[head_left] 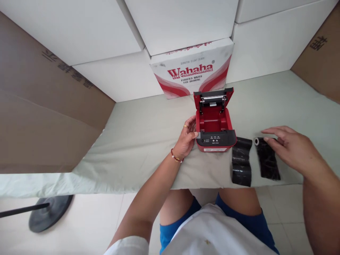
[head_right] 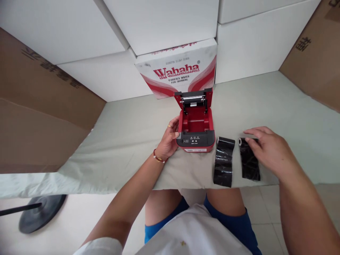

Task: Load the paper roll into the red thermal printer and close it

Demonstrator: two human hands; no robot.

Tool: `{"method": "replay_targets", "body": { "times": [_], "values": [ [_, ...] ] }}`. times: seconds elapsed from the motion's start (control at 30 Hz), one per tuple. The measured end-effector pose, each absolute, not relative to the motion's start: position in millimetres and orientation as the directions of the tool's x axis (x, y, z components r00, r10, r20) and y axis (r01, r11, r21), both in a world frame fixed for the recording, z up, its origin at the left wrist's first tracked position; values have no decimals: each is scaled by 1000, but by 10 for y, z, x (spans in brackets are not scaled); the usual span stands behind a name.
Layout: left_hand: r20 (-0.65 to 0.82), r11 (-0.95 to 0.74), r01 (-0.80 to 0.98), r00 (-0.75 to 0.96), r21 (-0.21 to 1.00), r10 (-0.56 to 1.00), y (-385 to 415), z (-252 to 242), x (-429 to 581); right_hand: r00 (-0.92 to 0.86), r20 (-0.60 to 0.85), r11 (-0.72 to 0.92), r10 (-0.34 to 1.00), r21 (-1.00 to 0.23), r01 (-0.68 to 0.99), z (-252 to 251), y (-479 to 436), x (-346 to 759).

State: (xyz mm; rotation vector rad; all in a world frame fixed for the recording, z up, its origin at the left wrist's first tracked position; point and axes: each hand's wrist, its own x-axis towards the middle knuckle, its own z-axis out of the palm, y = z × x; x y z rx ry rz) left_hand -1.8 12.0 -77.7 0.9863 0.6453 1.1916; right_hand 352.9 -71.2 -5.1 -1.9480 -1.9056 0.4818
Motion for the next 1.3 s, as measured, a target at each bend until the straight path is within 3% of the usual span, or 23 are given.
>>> {"method": "replay_targets", "body": {
  "times": [0.1,0.27,0.47,0.67,0.77,0.9,0.97,1.17,1.3],
  "values": [
    [74,63,-455,277,888,958,121,-778,-25,-79,28,82,997,-474,876,-110,-769,3174],
    [83,51,-454,271,890,959,124,-786,-22,-103,-84,75,991,-281,957,-228,-705,2954],
    [82,52,-444,276,895,958,115,-769,-5,-364,-168,167,916,-667,726,366,-714,3508],
    [105,29,-463,260,886,960,93,-744,16,-366,-92,200,926,-702,683,877,-408,3064],
    [127,-3,-441,252,897,959,90,-756,6,-344,-36,262,938,-577,774,785,-112,2494],
    [141,-40,-394,231,918,963,87,-806,2,-268,-102,248,958,-175,953,643,133,2038],
    [164,-81,-364,202,928,966,59,-819,15,-224,-140,219,965,-48,975,623,179,1954],
    [402,-398,-77,40,914,915,-187,-680,36,-223,-121,221,967,-31,975,565,277,1905],
    [547,-573,158,177,804,818,-301,-580,1,-199,-143,198,970,-18,980,493,355,1887]
  ]
}}
